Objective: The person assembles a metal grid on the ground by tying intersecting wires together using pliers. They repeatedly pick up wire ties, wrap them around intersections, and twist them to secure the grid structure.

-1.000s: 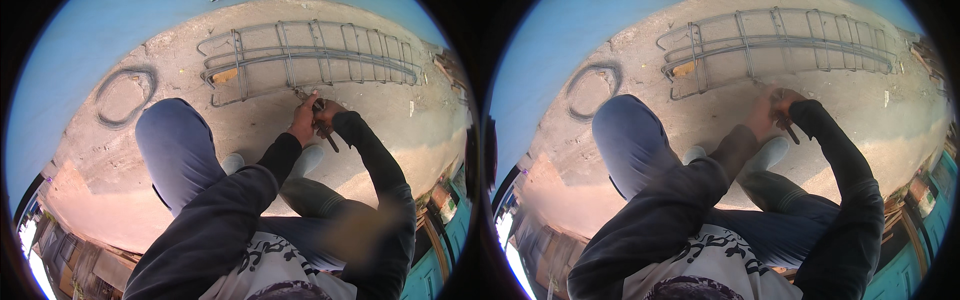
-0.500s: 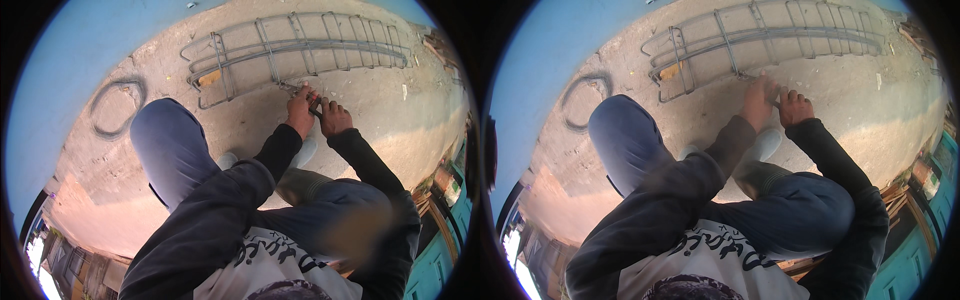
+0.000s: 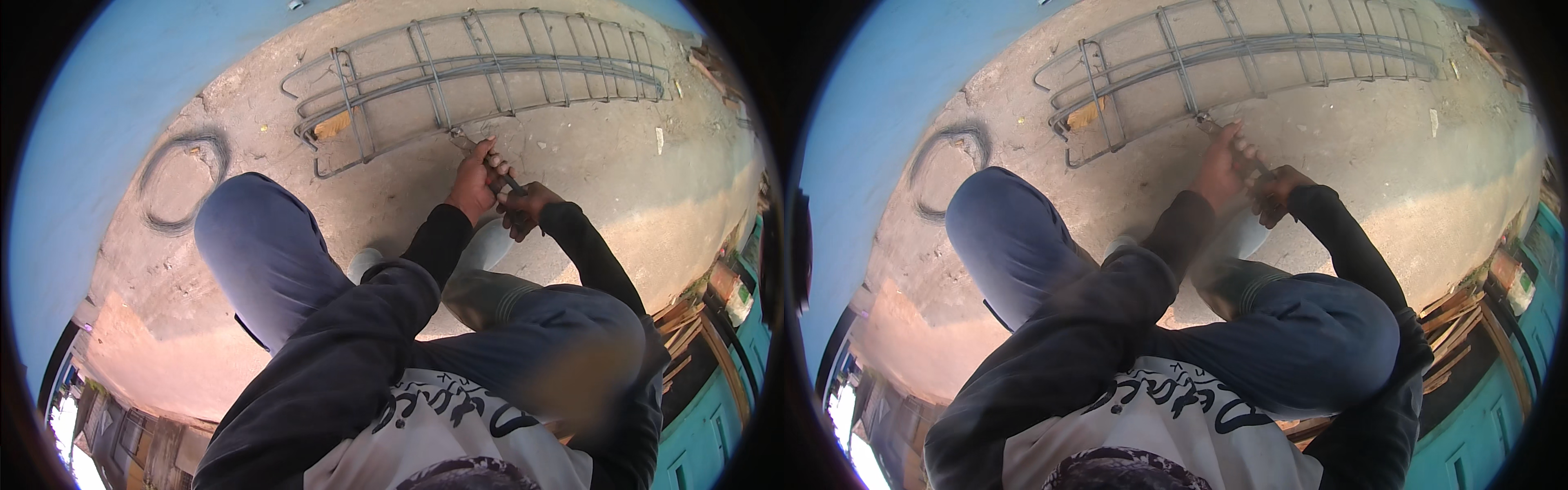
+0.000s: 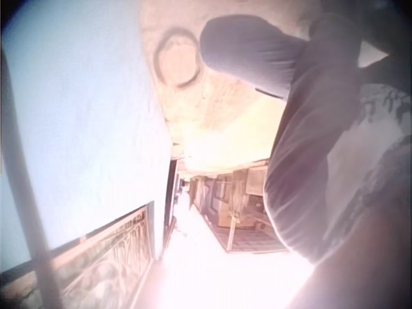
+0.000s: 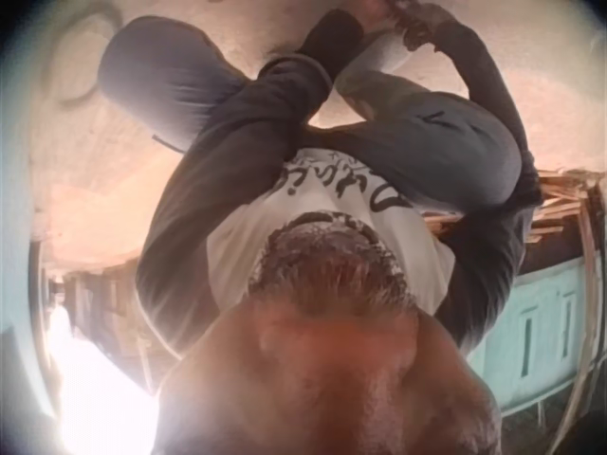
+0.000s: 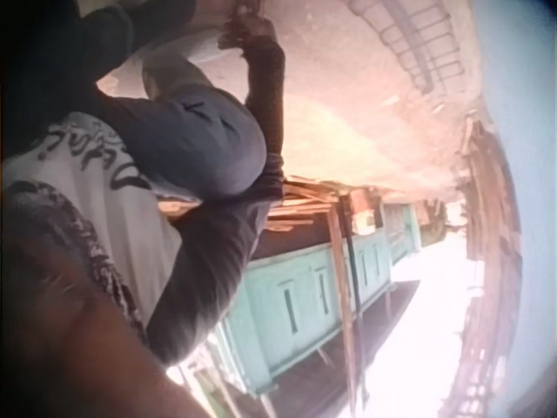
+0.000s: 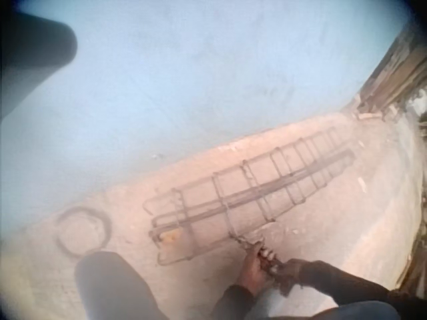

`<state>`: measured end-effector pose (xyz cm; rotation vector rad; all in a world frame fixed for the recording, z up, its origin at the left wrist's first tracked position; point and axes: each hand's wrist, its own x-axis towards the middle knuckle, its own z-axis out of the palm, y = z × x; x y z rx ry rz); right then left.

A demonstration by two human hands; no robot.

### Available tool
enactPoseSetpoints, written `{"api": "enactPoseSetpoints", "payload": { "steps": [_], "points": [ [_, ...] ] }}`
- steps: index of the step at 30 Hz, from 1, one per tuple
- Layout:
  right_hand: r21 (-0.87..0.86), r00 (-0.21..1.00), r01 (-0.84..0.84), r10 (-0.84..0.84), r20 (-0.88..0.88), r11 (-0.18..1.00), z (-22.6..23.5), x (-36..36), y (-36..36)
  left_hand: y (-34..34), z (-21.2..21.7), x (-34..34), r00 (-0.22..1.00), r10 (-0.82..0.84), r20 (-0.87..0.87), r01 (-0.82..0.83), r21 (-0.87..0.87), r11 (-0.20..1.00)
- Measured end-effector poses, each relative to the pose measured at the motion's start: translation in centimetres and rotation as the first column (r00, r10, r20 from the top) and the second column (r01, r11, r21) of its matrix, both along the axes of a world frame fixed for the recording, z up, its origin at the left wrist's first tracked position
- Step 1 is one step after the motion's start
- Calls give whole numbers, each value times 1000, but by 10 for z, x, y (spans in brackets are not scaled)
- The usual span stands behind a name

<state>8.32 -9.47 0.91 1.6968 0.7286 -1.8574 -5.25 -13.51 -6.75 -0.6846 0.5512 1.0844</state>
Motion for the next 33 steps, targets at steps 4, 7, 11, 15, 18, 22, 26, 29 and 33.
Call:
{"api": "enactPoseSetpoints", "payload": {
  "steps": [4, 7, 11, 15, 18, 22, 26, 29, 33],
  "points": [
    [760, 727, -601, 564, 392, 247, 43, -21, -27, 15, 13, 9, 962, 22, -271, -49, -95, 994],
    [453, 321, -874, 490, 810, -175, 33, -17, -40, 26, 13, 16, 981, 70, -181, -117, -263, 958],
    [632, 641, -743, 504, 579, 220, -1, 2, -35, 27, 16, 16, 968, -100, -228, 27, -300, 954],
    [316, 955, -294, 266, 130, 902, -9, 5, -15, -1, 9, 4, 936, -72, -346, 81, 13, 997],
    [-214, 901, 326, -371, -226, 921, -19, 23, -27, -3, 34, -11, 988, -21, -154, 1, -126, 992],
    [-188, 885, 304, -350, -307, 934, -17, 16, -39, -9, -8, -10, 997, 19, -75, -19, 0, 1000],
    [299, 957, 218, -144, -251, 929, -2, -4, -38, 12, 15, 1, 700, -437, -565, 295, -328, 897],
    [260, 970, -98, 150, -191, 961, -22, 8, -38, -2, 34, 12, 559, -461, -689, 255, -386, 886],
    [-145, 895, 354, -379, -233, 924, -15, 39, -51, -19, -4, 15, 486, -286, -826, -191, -420, 887]
  ]
}}
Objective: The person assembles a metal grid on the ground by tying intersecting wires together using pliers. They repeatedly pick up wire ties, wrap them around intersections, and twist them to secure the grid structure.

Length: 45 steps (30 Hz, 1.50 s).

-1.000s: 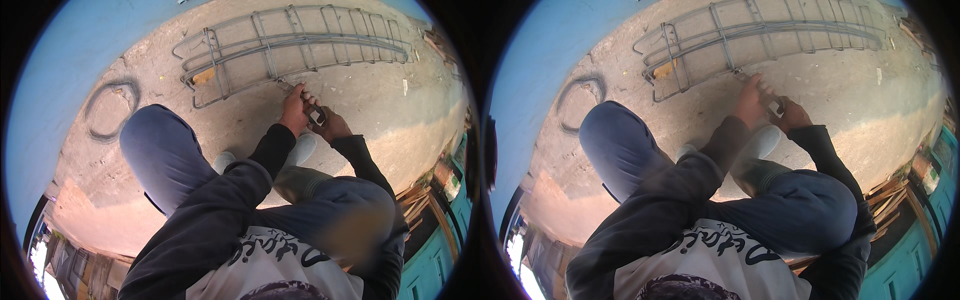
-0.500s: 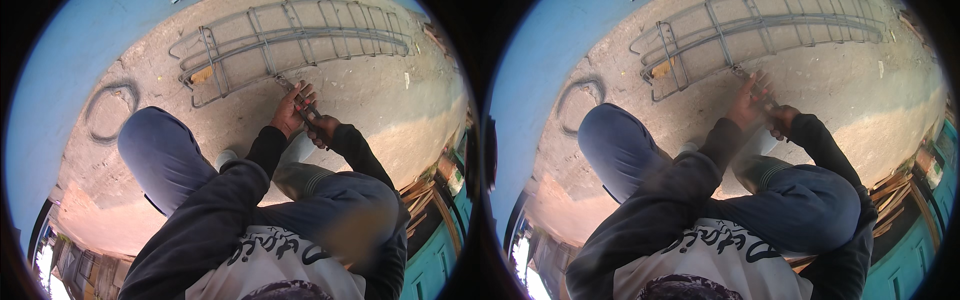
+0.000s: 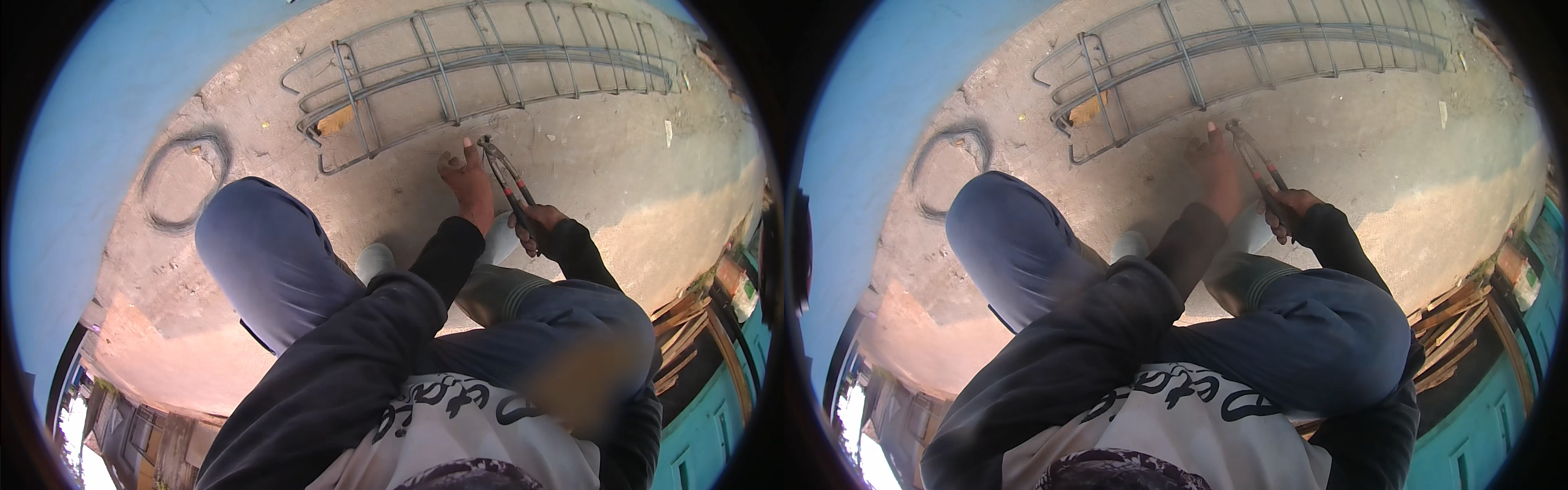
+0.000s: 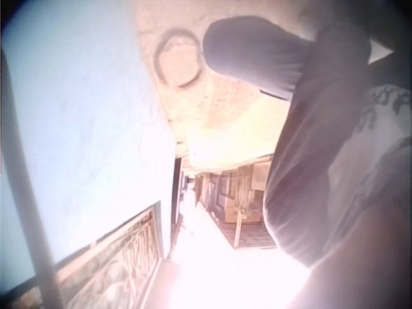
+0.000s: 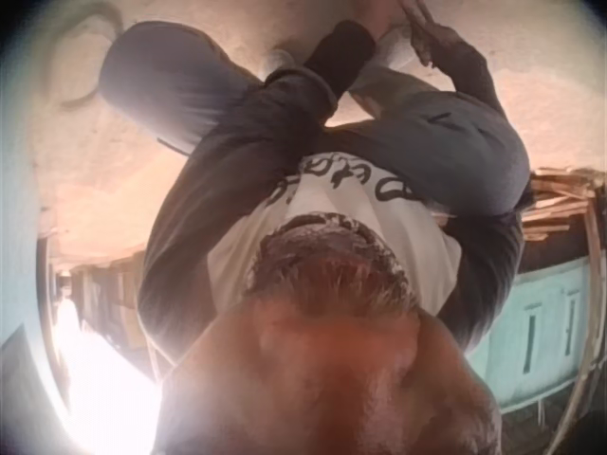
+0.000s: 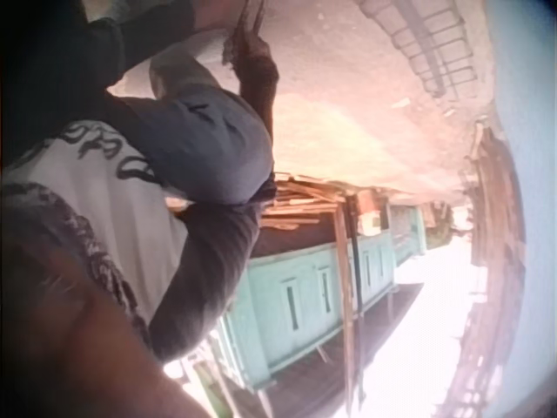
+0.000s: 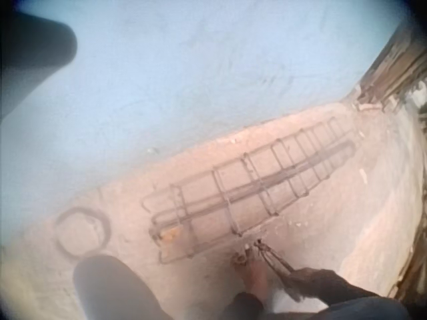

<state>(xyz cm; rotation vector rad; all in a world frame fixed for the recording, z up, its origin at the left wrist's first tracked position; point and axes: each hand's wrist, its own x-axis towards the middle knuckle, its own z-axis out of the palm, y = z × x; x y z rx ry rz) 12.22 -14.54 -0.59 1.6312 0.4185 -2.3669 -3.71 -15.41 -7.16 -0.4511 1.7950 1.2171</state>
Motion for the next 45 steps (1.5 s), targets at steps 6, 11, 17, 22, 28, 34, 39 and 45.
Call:
{"api": "enactPoseSetpoints", "payload": {
  "steps": [6, 11, 17, 22, 28, 34, 39, 45],
  "points": [
    [97, 973, 74, -50, -226, 993, 37, -3, 37, -1, -26, -4, 965, -166, -202, 236, 396, 887],
    [732, 975, -220, 170, 142, 645, 88, -15, 132, 60, 48, -37, 965, -187, -183, 260, 587, 767],
    [901, 996, -84, 73, 58, 425, 101, -41, 206, 107, 73, -76, 898, -92, -430, 362, 604, 710],
    [586, 909, 372, -157, -385, 720, 74, -36, 176, 109, 46, -98, 896, -150, -418, 376, 535, 757],
    [517, 911, -366, 411, 30, 774, 31, 26, 138, 129, 52, -123, 798, -65, -599, 361, 389, 848],
    [589, 629, -705, 732, 261, 396, -41, 1, 68, 145, -3, -323, 184, -727, -662, 515, -565, 645],
    [653, 420, -715, 593, 687, -250, -42, 0, 53, 145, 67, -431, -181, -898, 401, 823, -439, -362],
    [786, 692, -610, 549, 469, 97, -20, -7, 80, 15, 4, -527, 40, -990, 132, 731, -680, -61]
  ]
}}
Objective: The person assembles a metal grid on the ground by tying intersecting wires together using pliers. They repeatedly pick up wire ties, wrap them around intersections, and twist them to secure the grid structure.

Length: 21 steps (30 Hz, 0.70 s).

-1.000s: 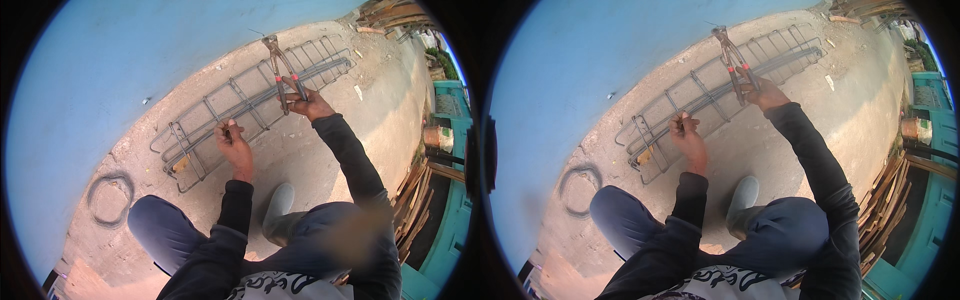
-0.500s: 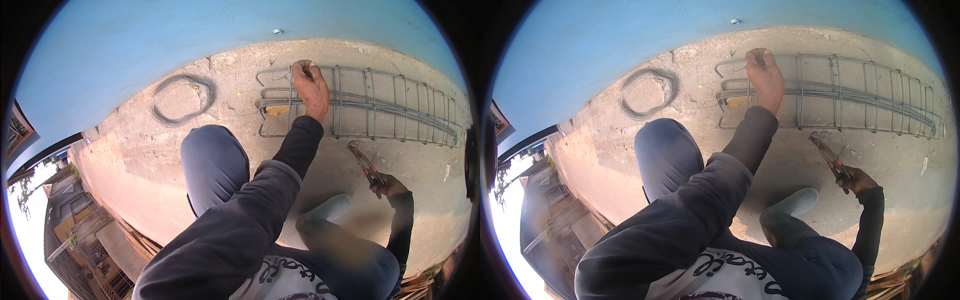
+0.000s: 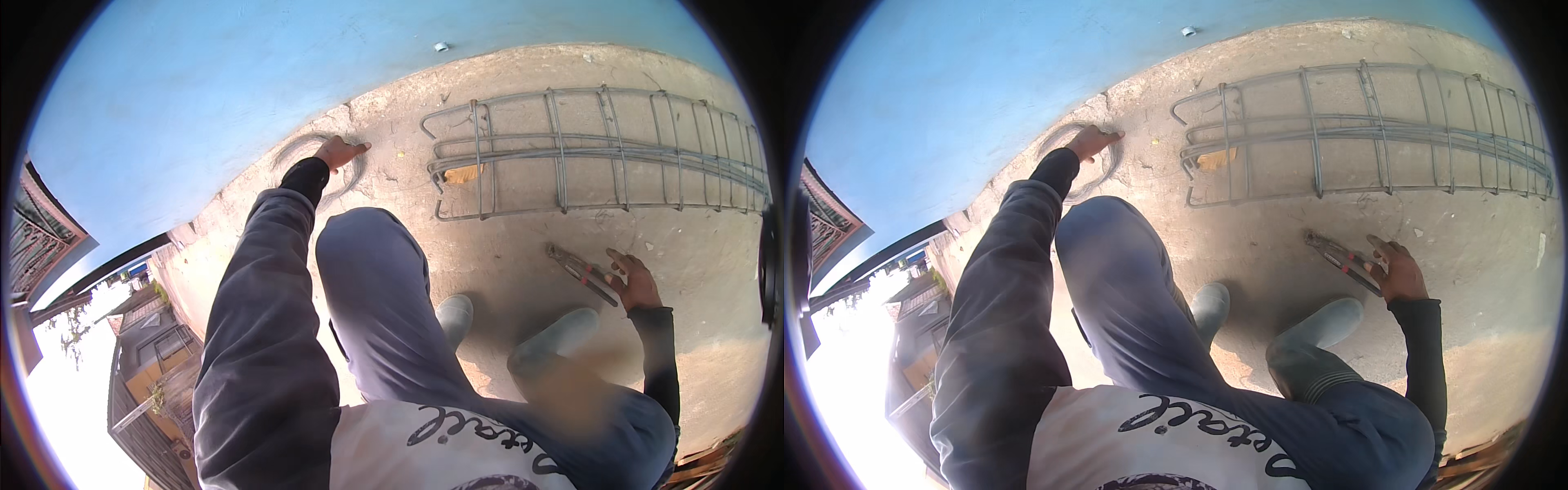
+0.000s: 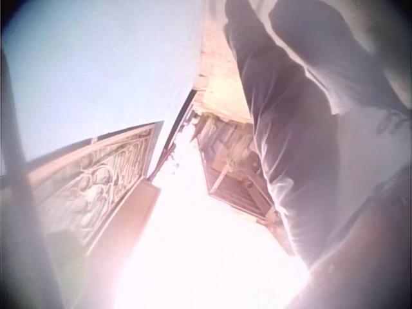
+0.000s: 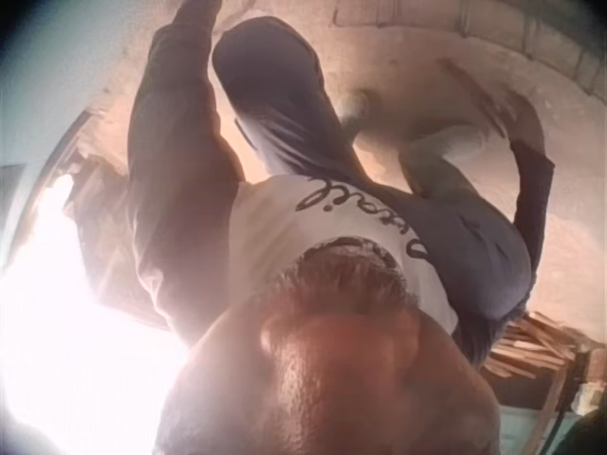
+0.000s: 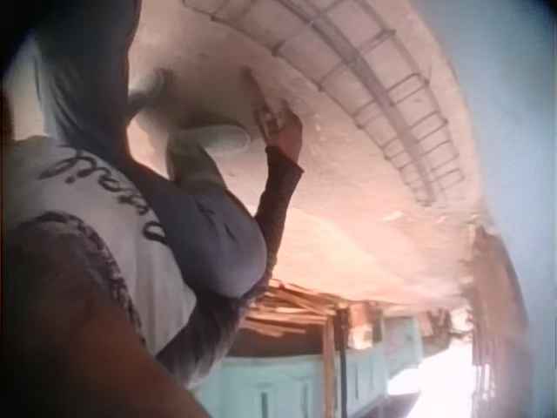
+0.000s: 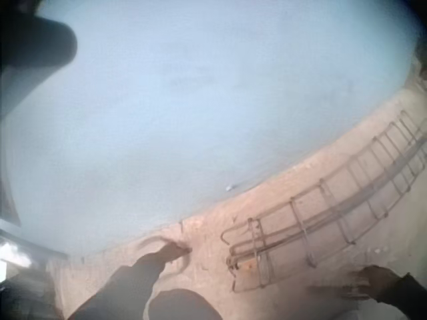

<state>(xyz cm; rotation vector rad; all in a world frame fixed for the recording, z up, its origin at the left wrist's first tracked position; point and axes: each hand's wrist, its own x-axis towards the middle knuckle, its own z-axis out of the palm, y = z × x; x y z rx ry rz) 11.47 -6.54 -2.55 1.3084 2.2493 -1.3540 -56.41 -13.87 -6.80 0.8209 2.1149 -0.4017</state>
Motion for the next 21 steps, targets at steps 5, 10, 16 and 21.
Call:
{"api": "enactPoseSetpoints", "payload": {
  "steps": [5, 10, 16, 21],
  "points": [
    [-205, 989, 137, -144, -21, 969, 25, 3, 5, -65, -64, 74, 824, 510, -249, -263, 629, 732],
    [-213, 984, 1, -38, -172, 977, 64, -39, 20, -108, -6, 77, 915, 402, 17, -322, 631, 706],
    [-51, 914, -87, 59, -402, 995, 122, -142, 8, -116, 157, 118, 689, 478, 545, -723, 560, 404],
    [-374, 836, 39, -235, -495, 927, 213, -215, -33, -109, 274, 185, 571, 497, 654, -821, 450, 351]
  ]
}}
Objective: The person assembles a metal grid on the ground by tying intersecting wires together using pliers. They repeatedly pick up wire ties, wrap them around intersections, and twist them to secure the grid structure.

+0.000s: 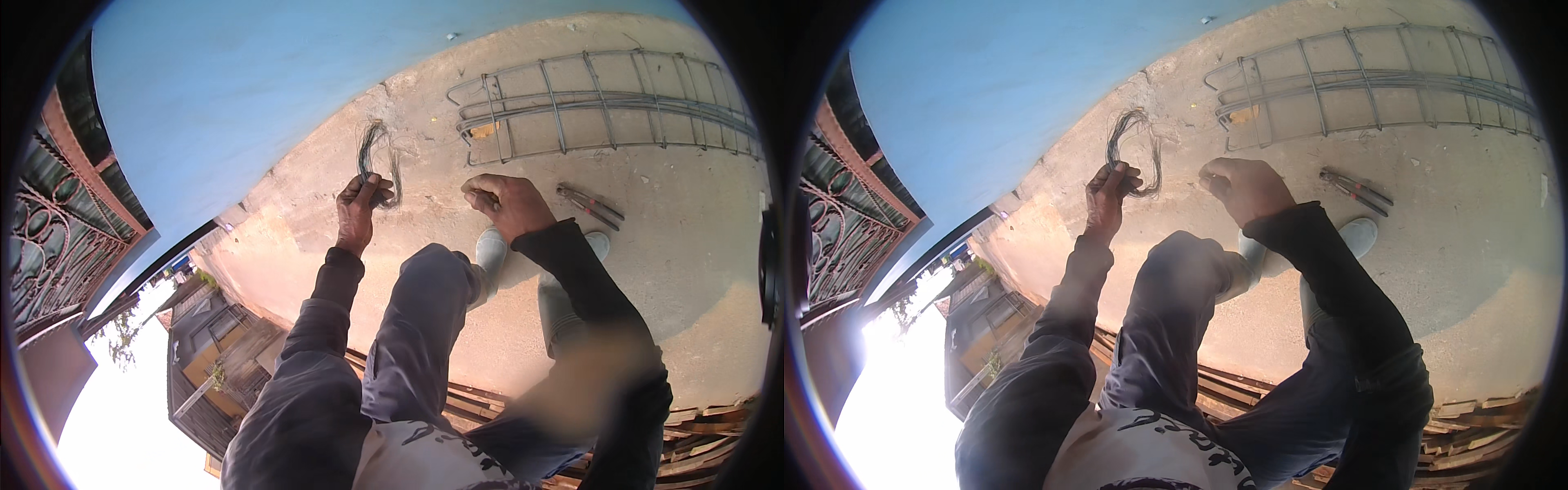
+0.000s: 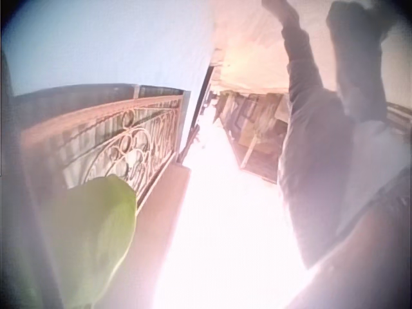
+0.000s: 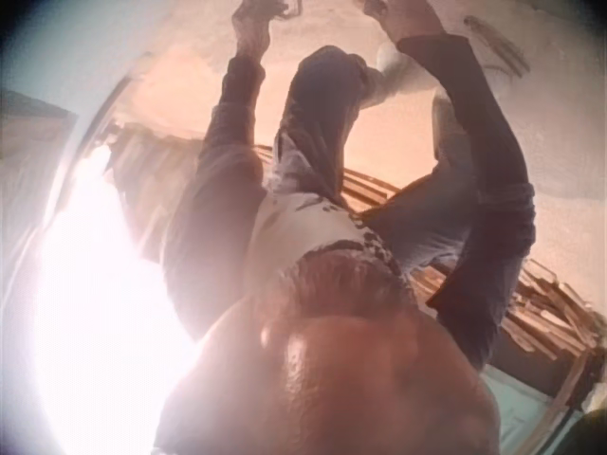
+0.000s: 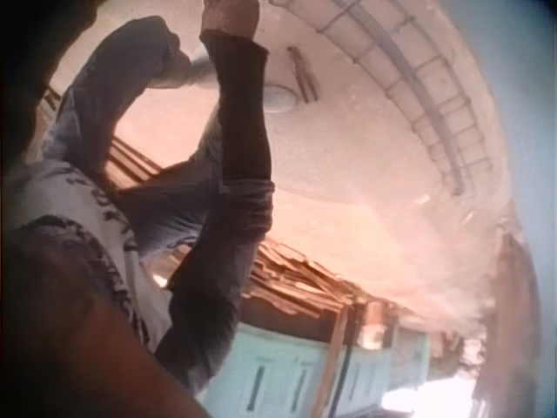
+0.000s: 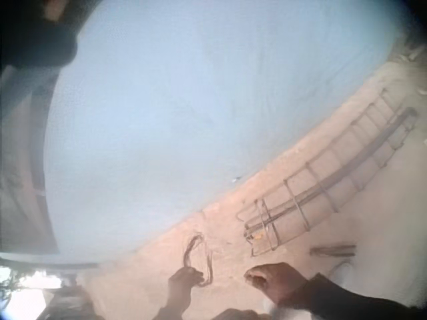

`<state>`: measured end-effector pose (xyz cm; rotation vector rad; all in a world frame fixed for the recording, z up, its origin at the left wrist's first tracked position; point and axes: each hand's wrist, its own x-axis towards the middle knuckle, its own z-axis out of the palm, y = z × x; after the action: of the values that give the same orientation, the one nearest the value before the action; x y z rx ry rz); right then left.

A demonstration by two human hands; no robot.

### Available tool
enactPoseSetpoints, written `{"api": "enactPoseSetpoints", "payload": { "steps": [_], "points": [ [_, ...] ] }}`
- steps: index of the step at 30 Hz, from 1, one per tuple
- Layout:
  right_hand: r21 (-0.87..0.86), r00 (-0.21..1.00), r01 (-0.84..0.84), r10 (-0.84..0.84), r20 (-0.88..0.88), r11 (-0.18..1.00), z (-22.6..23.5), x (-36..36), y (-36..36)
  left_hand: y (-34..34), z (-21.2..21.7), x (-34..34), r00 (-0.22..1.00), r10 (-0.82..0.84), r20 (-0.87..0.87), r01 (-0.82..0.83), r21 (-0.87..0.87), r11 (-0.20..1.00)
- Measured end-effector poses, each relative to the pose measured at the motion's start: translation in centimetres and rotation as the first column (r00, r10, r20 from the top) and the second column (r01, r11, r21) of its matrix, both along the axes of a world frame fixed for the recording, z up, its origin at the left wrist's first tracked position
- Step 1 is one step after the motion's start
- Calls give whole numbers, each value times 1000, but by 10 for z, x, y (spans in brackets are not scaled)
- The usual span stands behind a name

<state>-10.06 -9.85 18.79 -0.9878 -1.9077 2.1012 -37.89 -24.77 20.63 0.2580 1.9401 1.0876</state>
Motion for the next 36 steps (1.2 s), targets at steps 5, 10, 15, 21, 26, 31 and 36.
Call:
{"api": "enactPoseSetpoints", "payload": {
  "steps": [5, 10, 15, 21, 26, 31, 36],
  "points": [
    [-269, 928, 372, -365, 76, 889, 92, -37, -42, 23, 118, 90, 985, -90, 150, 97, -43, 994],
    [-473, 828, 559, -488, 277, 681, 198, -11, -49, 33, 206, 144, 951, -116, 286, 106, 51, 993],
    [-703, 677, 602, -708, 199, 378, 275, 31, -45, 48, 282, 173, 906, -129, 404, 106, 78, 991],
    [-546, 640, 696, -747, 177, 467, 341, 47, -54, 58, 355, 176, 877, -175, 449, 124, 141, 982],
    [-497, 692, 683, -692, 205, 536, 395, 49, -60, 49, 403, 171, 858, -316, 405, 254, 200, 946],
    [-394, 679, 716, -706, 201, 577, 439, 42, -73, 36, 451, 164, 869, -286, 404, 193, 257, 947],
    [-472, 624, 722, -770, 132, 505, 485, 42, -83, 24, 478, 162, 844, -372, 386, 251, 329, 910]
  ]
}}
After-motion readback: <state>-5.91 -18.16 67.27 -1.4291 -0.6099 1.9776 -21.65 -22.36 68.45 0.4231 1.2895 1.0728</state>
